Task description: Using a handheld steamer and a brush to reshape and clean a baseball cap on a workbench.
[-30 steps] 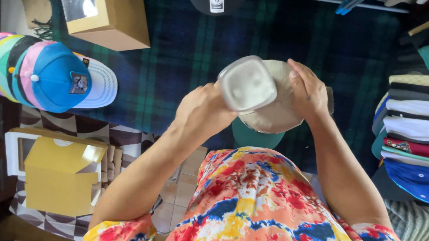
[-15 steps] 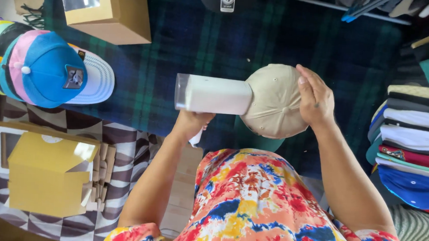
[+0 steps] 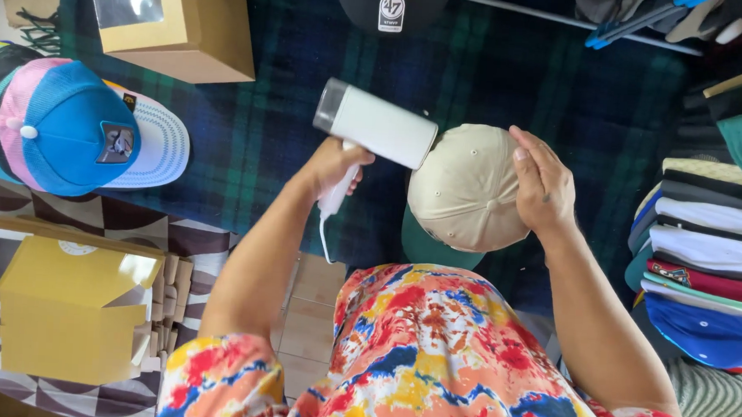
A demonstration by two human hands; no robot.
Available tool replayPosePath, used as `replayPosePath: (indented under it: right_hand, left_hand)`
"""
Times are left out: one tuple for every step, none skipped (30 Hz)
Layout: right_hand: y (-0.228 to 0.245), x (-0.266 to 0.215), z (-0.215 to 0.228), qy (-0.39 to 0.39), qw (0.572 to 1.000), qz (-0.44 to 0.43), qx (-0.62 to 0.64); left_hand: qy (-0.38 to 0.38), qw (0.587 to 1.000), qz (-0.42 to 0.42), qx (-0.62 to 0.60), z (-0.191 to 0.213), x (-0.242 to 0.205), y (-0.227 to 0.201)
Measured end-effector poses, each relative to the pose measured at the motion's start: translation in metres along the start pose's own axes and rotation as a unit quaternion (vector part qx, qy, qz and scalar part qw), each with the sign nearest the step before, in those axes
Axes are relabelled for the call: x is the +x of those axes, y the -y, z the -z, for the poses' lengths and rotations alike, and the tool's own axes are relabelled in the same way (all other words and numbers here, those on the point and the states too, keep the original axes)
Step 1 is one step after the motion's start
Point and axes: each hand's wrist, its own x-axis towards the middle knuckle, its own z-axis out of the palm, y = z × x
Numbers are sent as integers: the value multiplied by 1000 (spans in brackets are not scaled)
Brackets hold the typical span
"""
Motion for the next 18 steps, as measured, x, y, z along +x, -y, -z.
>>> replayPosePath:
  right_hand:
    - [0, -2, -2, -1, 1000, 1, 2]
    - [-1, -2, -2, -2, 1000, 7, -1]
    - [-4, 0, 0, -8, 1000, 12, -7]
    - [-2, 5, -1, -14, 1000, 12, -8]
    - [1, 3, 1, -3, 1000, 7, -9]
    - [3, 2, 3, 8, 1000, 2, -11]
    - [2, 2, 4, 8, 1000, -2, -11]
    - [2, 2, 4, 14, 1000, -2, -17]
    - [2, 3, 2, 21, 1000, 1, -21]
    - [1, 6, 3, 24, 1000, 0, -20]
    - [1, 8, 2, 26, 999, 1, -33]
    - [1, 9, 3, 29, 999, 1, -46]
    - [2, 12, 1, 26, 999, 1, -46]
    - [2, 15, 1, 41, 998, -9, -54]
    - [3, 18, 2, 53, 996, -19, -64]
    - [10, 22, 3, 49, 996, -20, -66]
    - [16, 26, 4, 68, 996, -41, -47]
    - [22, 31, 5, 86, 994, -61, -29]
  left_hand:
    - [-2, 1000, -1, 2, 4, -2, 2]
    - [9, 1000, 6, 6, 7, -3, 3]
    - [24, 1000, 10, 13, 7, 2, 0]
    - [27, 999, 5, 17, 12, -2, -12]
    - [39, 999, 6, 24, 14, -9, -19]
    - [50, 998, 7, 31, 17, -17, -25]
    - [52, 998, 10, 31, 13, -20, -46]
    - [64, 996, 1, 68, 10, -24, -67]
    - [73, 992, -7, 103, 10, -29, -88]
    - [72, 992, -4, 102, 5, -21, -100]
    - [89, 985, -17, 145, 0, -14, -112]
    - [106, 976, -29, 188, -4, -6, -124]
    - [107, 976, -30, 189, -5, -5, -133]
    - [108, 968, -12, 228, -7, -4, -142]
    - [109, 958, 4, 266, -10, -2, -152]
    - [112, 957, 2, 268, -8, -4, -153]
    - [106, 957, 24, 268, -6, -6, -154]
    - [100, 957, 46, 267, -3, -8, -155]
